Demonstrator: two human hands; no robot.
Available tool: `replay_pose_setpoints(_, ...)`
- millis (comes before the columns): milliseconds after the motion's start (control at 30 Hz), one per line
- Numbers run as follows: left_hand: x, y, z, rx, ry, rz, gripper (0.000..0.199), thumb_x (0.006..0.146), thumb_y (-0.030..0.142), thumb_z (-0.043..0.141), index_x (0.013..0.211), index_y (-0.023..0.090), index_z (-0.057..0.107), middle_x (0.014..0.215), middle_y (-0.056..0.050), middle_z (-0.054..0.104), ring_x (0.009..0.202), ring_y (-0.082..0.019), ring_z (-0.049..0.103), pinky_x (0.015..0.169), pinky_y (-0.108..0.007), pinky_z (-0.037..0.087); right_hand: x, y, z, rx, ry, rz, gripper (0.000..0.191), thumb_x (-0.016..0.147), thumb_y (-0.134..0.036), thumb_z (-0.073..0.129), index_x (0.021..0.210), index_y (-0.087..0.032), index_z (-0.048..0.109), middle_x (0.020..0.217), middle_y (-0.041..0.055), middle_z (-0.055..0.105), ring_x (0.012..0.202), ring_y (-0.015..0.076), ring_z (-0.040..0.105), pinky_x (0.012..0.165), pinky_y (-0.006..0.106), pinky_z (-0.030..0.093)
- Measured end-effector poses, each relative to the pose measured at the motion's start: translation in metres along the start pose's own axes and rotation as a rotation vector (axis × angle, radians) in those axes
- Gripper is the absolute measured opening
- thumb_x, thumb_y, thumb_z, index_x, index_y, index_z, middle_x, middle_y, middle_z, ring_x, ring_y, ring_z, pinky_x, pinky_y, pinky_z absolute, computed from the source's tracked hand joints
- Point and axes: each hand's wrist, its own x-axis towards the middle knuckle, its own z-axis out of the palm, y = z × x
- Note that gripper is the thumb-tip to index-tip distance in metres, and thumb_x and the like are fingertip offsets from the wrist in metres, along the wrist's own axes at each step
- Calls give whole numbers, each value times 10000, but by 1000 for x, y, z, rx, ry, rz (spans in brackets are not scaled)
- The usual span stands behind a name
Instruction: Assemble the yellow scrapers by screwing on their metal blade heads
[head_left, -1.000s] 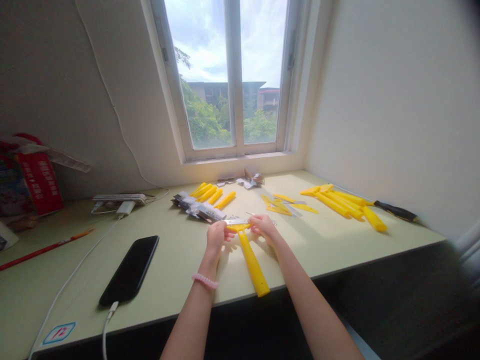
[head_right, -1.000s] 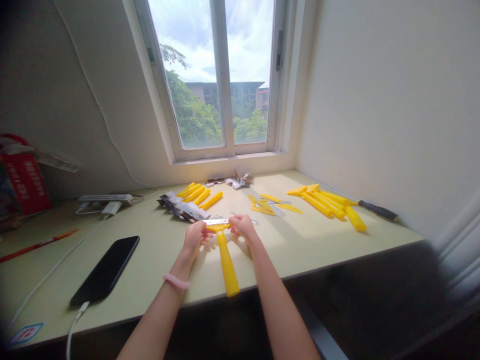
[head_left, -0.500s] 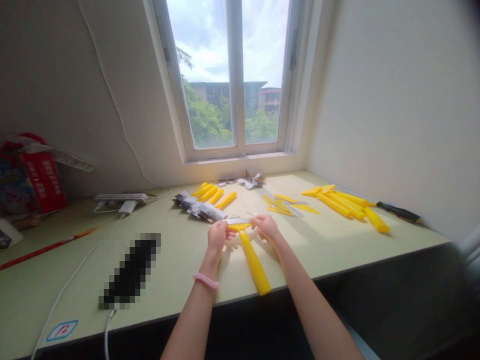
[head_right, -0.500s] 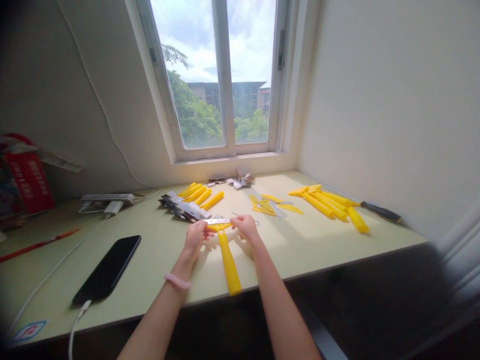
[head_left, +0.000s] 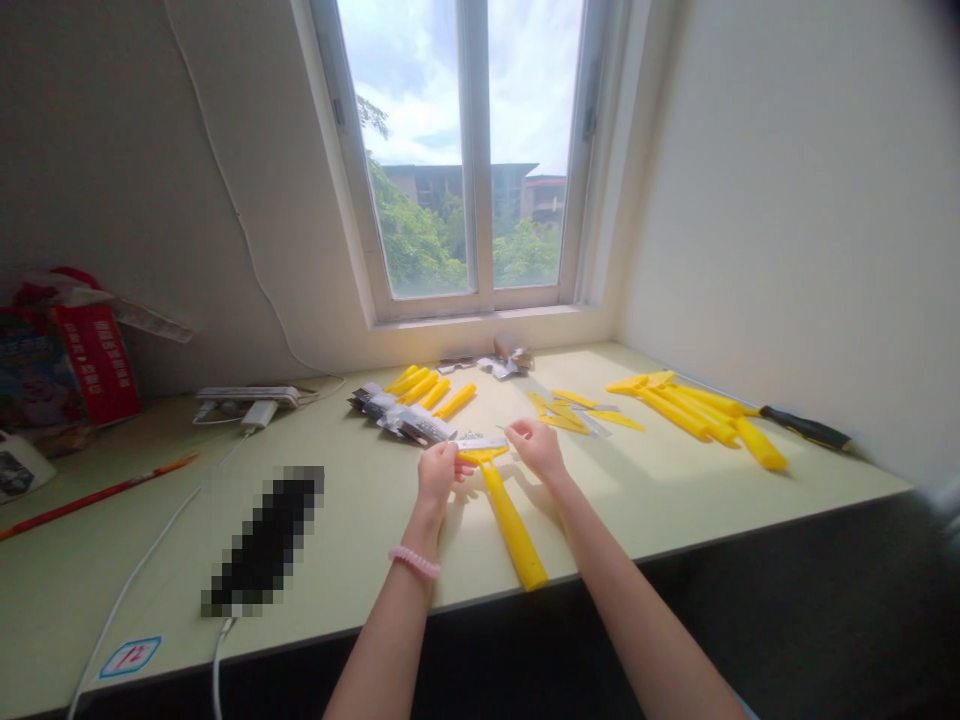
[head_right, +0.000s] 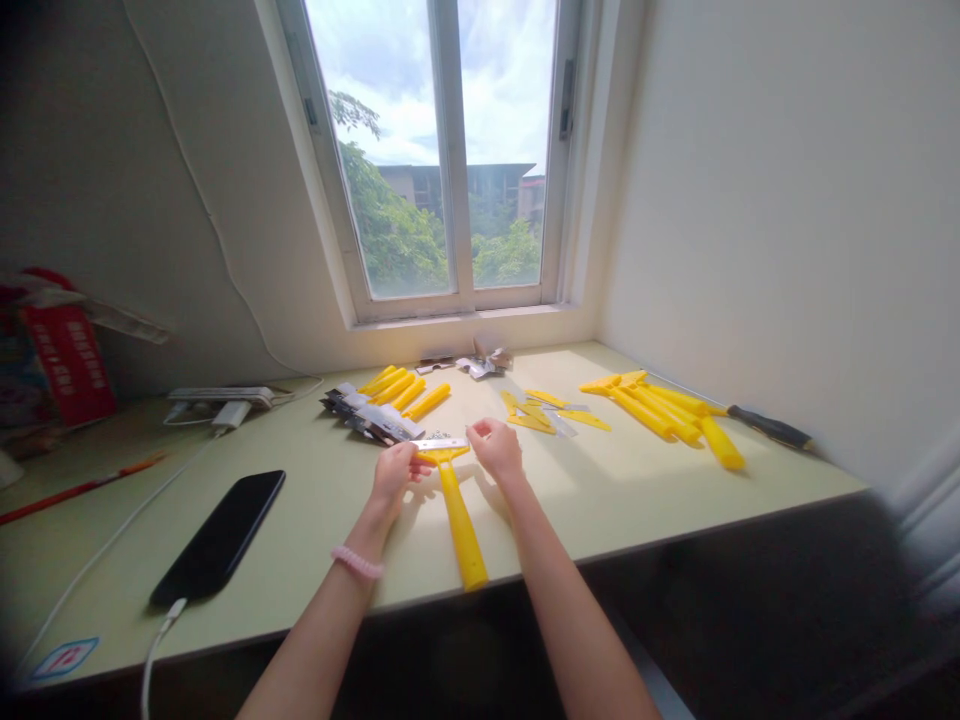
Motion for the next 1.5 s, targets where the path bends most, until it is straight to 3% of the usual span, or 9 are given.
replay_pose_setpoints(167, 1, -1, 0, -36, 1, -29, 99, 619, 163, 544, 615, 94, 614, 515, -112, 647, 388, -126, 546, 365, -180, 375, 23, 14, -23, -408, 268, 24, 277, 800, -219, 483, 948, -136, 701, 1037, 146, 645, 1023, 272, 523, 891, 371, 380)
replay_pose_setpoints(233, 2, -2, 0, -33, -7, -25, 97, 619, 160, 541, 610, 96, 614, 514, -110, 646, 391, -126, 547, 364, -180, 378, 28, 25, -34, -574, 339, 143, 318, 813, -284, 519, 1032, -123, 684, 1149, 192, 577, 1104, 335, 454, 884, 424, 361)
replay_pose_setpoints(333, 2, -2, 0, -22, -10, -22, 98, 624, 159, 534, 605, 102, 611, 518, -110, 648, 399, -130, 550, 362, -185, 385, 32, 42, -44, -708, 345, 261, 349, 826, -366, 537, 1050, -132, 670, 1191, 201, 532, 1114, 361, 429, 878, 459, 338)
replay_pose_setpoints(533, 1, -3, -1, 6, -12, -6, 112, 645, 181, 535, 622, 100, 608, 539, -120, 659, 408, -135, 560, 373, -189, 389, 34, 52, -48, -721, 316, 381, 332, 861, -317, 501, 1097, -114, 616, 1150, 218, 555, 1089, 348, 465, 856, 446, 340)
replay_pose_setpoints(967, -2, 0, 1, 39, -29, -16, 130, 679, 160, 476, 631, 114, 587, 542, -99, 658, 406, -115, 544, 396, -190, 394, 39, 59, -50, -628, 349, 428, 294, 844, -298, 472, 1001, -115, 640, 1120, 235, 563, 1082, 372, 479, 869, 494, 346)
replay_pose_setpoints(1133, -2, 1, 1, 63, -28, -26, 129, 688, 142, 466, 624, 120, 576, 533, -86, 650, 413, -118, 547, 396, -191, 394, 38, 62, -55, -395, 499, 425, 186, 820, -331, 500, 856, -178, 600, 1119, 174, 582, 1113, 354, 479, 904, 512, 359)
replay_pose_setpoints(1267, 0, -2, 1, 75, -35, -27, 137, 690, 150, 465, 631, 119, 585, 543, -90, 654, 425, -126, 554, 399, -200, 405, 43, 63, -63, 71, 685, 403, 172, 793, -377, 536, 844, -215, 508, 904, 70, 618, 932, 253, 586, 804, 393, 466)
replay_pose_setpoints(1400, 1, -4, 0, 75, -46, -10, 123, 679, 153, 472, 616, 125, 575, 555, -98, 660, 439, -130, 561, 409, -203, 412, 45, 55, -65, 742, 620, 372, 257, 782, -421, 580, 877, -225, 443, 629, -57, 532, 533, 118, 551, 527, 240, 465)
replay_pose_setpoints(1500, 1, -5, 0, 75, -54, -8, 119, 677, 157, 473, 606, 131, 565, 552, -96, 658, 437, -129, 557, 417, -208, 420, 42, 44, -63, 1001, 476, 315, 292, 729, -398, 670, 836, -219, 466, 620, -66, 558, 494, 83, 549, 493, 197, 464)
